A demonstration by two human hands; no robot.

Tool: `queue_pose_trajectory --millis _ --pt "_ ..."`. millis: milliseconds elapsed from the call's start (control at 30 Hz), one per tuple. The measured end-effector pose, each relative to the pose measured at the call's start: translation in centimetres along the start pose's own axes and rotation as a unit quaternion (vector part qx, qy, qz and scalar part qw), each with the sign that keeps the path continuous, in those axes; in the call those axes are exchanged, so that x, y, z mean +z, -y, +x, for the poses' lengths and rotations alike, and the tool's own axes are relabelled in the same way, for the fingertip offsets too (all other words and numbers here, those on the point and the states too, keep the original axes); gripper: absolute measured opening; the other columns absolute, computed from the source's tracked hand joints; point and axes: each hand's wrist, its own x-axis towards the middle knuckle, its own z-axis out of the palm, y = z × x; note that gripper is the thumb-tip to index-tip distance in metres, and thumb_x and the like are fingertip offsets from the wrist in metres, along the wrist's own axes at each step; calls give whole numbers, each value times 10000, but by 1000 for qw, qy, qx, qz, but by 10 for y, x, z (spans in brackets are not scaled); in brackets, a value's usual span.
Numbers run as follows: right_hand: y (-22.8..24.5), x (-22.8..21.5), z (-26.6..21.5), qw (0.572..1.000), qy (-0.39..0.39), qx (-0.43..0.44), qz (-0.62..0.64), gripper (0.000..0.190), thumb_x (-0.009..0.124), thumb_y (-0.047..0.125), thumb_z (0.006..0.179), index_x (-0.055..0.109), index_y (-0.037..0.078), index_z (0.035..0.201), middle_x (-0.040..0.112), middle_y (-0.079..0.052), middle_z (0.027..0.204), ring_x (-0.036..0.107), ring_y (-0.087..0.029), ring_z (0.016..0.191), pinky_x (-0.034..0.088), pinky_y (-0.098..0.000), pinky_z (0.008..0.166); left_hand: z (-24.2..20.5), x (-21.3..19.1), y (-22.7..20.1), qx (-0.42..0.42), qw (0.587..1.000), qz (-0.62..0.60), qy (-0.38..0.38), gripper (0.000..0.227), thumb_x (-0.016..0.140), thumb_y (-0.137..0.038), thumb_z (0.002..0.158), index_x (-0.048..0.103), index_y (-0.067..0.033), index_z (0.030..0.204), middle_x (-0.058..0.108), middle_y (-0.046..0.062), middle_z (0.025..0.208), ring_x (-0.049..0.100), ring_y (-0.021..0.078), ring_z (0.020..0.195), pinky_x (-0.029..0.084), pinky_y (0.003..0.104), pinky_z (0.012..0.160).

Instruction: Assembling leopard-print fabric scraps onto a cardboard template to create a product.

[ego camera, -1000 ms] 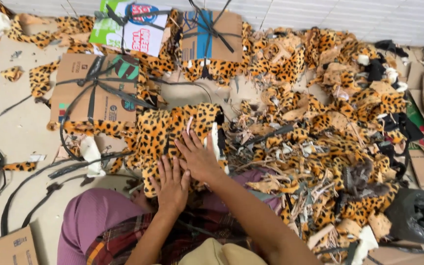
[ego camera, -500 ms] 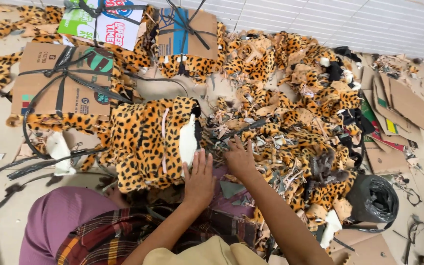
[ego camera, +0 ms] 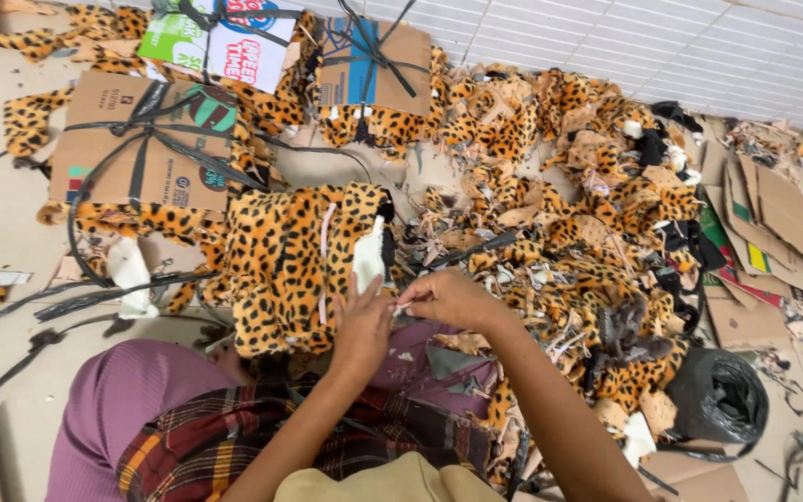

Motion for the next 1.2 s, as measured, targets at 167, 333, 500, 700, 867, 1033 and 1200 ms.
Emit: queue_pose_trajectory --millis 167,333,500,700,867,1033,1200 --pt "24 -26 40 993 43 -19 105 223 769 248 823 809 130 1008 797 -81 911 723 -218 902 544 -421 873 -5 -46 24 -16 990 -13 -142 202 488 -283 1057 675 -226 1006 496 -7 1545 149 251 1566 37 511 1236" --pt "72 -34 66 986 135 -76 67 196 782 283 835 808 145 972 771 -10 820 671 -137 775 542 -317 801 -12 -84 19 -26 988 -115 -98 293 488 -289 1068 633 -160 1287 266 80 1670 -19 349 1556 -28 585 1207" --pt "95 -24 70 973 151 -134 110 195 749 218 895 792 93 1038 775 -50 839 684 -155 801 553 -323 802 -13 -87 20 -17 966 -256 -15 248 537 -274 1046 720 -144 1149 358 1 1634 11 279 1564 13 555 1217" --pt "82 -16 76 960 59 -124 245 219 746 88 891 737 20 1099 735 -82 951 682 -162 888 630 -297 778 -18 -104 6 4 919 -394 -1 282 507 -198 1062 658 -3 926 539 198 1484 247 402 1515 42 567 1231" --pt "82 -11 98 923 -33 -124 363 206 772 63 870 718 4 1059 719 -89 957 717 -178 893 654 -321 741 -13 -126 -5 -50 937 -346 -4 250 479 -207 1068 642 -33 992 393 232 1574 13 530 1501 85 701 1169" --pt "64 -6 146 889 -108 -104 433 190 802 64 864 700 8 1014 691 -84 940 725 -199 864 672 -380 741 4 -115 20 -78 962 -262 -17 231 516 -248 1049 677 -85 1020 360 194 1601 -5 492 1524 5 716 1162" --pt "62 -21 177 943 -148 11 299 57 655 15 938 694 57 938 711 -59 874 677 -127 778 622 -264 747 6 -105 22 -201 973 -114 9 360 517 -264 963 707 -147 1245 211 93 1678 -16 408 1569 55 631 1213"
